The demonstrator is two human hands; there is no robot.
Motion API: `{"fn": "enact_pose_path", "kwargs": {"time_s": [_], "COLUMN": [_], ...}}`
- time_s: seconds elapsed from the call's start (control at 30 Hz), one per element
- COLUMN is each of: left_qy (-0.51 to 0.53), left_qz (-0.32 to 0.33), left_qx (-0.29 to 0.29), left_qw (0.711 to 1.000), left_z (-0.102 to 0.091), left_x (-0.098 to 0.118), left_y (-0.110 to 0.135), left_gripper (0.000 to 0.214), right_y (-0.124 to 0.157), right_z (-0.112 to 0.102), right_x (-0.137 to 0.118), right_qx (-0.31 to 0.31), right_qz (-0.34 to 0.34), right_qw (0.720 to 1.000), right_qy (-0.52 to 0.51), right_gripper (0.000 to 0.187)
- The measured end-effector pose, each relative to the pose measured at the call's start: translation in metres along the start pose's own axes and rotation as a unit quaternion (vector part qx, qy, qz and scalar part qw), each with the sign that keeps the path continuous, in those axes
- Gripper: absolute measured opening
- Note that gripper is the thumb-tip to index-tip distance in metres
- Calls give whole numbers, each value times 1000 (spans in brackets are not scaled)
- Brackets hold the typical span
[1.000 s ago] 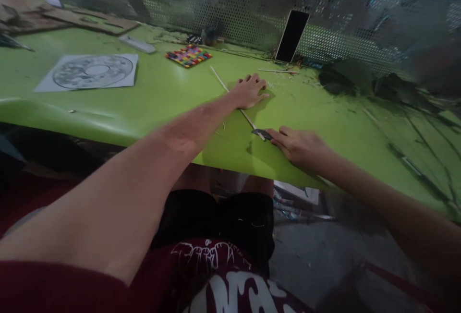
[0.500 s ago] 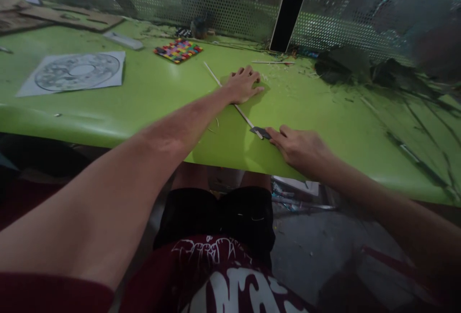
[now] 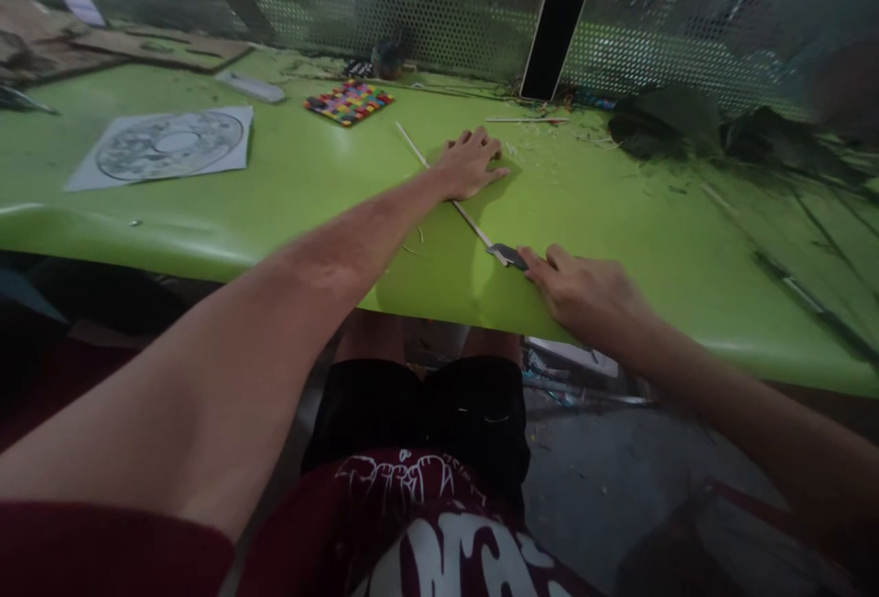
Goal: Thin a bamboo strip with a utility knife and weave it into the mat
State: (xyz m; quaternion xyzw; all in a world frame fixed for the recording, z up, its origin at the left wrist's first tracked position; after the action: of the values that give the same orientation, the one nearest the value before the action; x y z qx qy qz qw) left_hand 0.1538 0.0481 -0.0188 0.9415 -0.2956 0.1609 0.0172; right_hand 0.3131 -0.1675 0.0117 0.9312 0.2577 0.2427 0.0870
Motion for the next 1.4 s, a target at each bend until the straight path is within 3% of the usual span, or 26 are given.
{"fn": "enact_pose_path", "kwargs": {"time_s": [0.3,0.6,0.83,0.97,1.07,1.2,1.4], "left_qy": [-2,4,7,2,7,2,14], "left_qz": [3,12,-1,-7,-18,-19,-19], "left_qx": [9,16,-2,3,-5,-6,-5], "left_qw": [1000,1000,1000,1000,1000,1000,1000], "left_z": [1,2,-1,-3,-4,-5,-3], "left_x": [-2,-3,1,3,5,7,7], "left_y": [-3,-6,-3,1,4,6,5], "left_gripper": [51,50,55,58,55,52,50], "right_y": [5,10,33,40,31,1,-32], "right_z": [11,6,9,16,16,-1,-26], "right_x": [4,4,4,17,31,24,-5], "right_qx": [29,20,53,72,109,123,75], "right_qz": [1,10,14,45,59,5,8], "right_qw": [1000,999,998,995,977,933,939], "right_qy": [-11,-30,2,-46,-174,-337,-336], "right_gripper": [52,51,49,48,47,44,24]}}
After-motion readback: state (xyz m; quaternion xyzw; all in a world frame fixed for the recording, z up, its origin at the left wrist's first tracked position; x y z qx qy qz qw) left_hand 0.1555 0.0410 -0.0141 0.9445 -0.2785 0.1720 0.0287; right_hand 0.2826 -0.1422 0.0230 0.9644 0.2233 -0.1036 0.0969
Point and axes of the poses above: each hand's wrist, its own y-axis away from the middle knuckle, its own z-axis out of the palm, x = y × z, the point moved 5 cm from there along -y, towards the middle knuckle, and after that the axes turned 13 degrees about -x, right-handed, at the moved point
